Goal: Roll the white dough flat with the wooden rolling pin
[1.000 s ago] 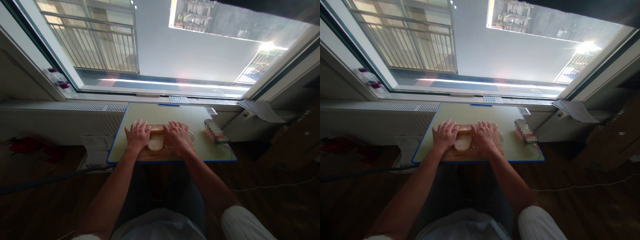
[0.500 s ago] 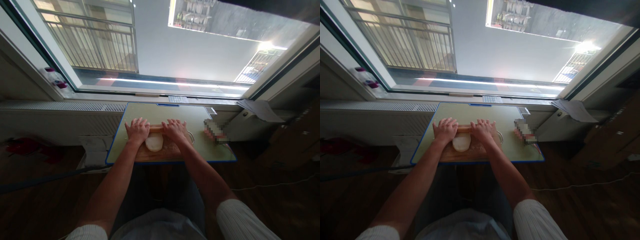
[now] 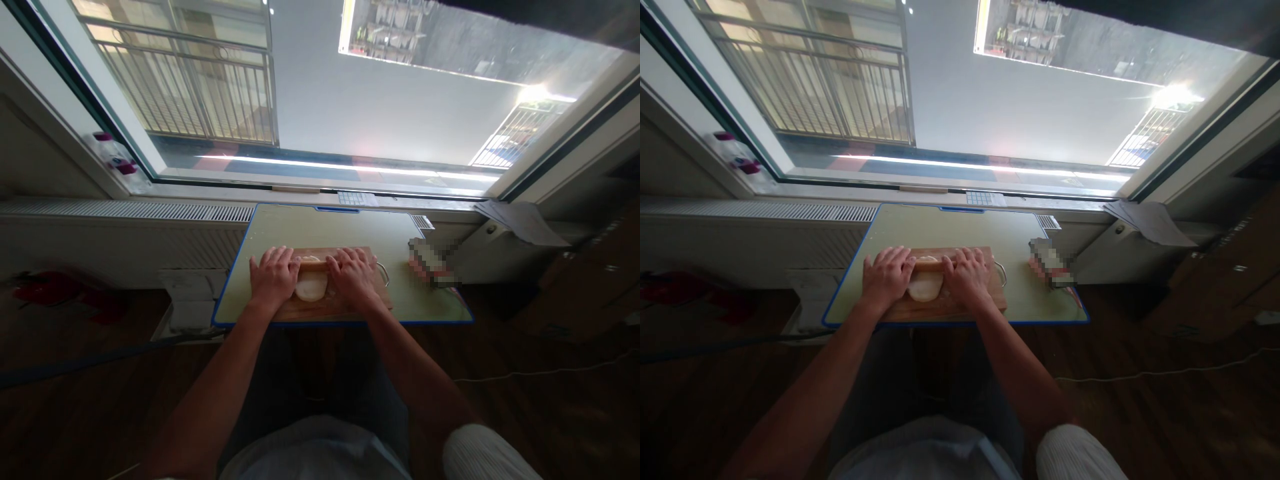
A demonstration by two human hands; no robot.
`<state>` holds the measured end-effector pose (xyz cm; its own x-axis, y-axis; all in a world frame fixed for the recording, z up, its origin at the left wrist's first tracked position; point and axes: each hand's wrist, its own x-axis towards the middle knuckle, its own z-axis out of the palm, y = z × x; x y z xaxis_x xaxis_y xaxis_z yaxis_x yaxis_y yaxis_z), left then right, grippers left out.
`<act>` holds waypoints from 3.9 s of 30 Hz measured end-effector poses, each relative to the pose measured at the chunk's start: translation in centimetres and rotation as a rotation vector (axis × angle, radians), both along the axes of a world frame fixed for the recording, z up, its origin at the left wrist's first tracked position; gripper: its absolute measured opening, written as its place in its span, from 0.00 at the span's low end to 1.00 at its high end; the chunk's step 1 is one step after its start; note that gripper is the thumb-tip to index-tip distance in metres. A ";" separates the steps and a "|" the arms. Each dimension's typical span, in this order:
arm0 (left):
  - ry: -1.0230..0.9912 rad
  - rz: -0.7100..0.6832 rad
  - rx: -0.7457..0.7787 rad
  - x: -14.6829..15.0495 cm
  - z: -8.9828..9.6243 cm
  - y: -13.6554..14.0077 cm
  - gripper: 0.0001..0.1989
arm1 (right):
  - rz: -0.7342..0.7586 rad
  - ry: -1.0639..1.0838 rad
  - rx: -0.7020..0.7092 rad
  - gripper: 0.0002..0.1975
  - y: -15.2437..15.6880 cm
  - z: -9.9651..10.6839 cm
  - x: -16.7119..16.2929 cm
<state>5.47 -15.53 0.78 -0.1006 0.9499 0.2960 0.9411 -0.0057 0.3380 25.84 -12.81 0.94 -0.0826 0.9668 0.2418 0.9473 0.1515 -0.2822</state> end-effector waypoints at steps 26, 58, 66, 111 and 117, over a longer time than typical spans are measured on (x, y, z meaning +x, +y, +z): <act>0.005 -0.065 0.232 0.1 -4.1 -10.0 0.27 | 0.005 -0.027 0.141 0.29 -9.8 -3.3 2.0; -0.007 -0.104 0.303 0.1 -5.0 -10.8 0.23 | 0.024 -0.002 0.167 0.30 -11.4 -3.1 1.7; 0.023 -0.117 0.329 0.1 -5.5 -11.1 0.26 | 0.036 -0.004 0.209 0.31 -12.5 -4.3 2.1; 0.015 -0.096 0.172 -0.2 -2.7 -8.9 0.28 | 0.056 -0.009 0.175 0.30 -9.5 -2.7 1.6; -0.005 -0.102 0.226 0.0 -3.8 -10.5 0.27 | 0.066 0.023 0.214 0.31 -11.6 -3.5 1.9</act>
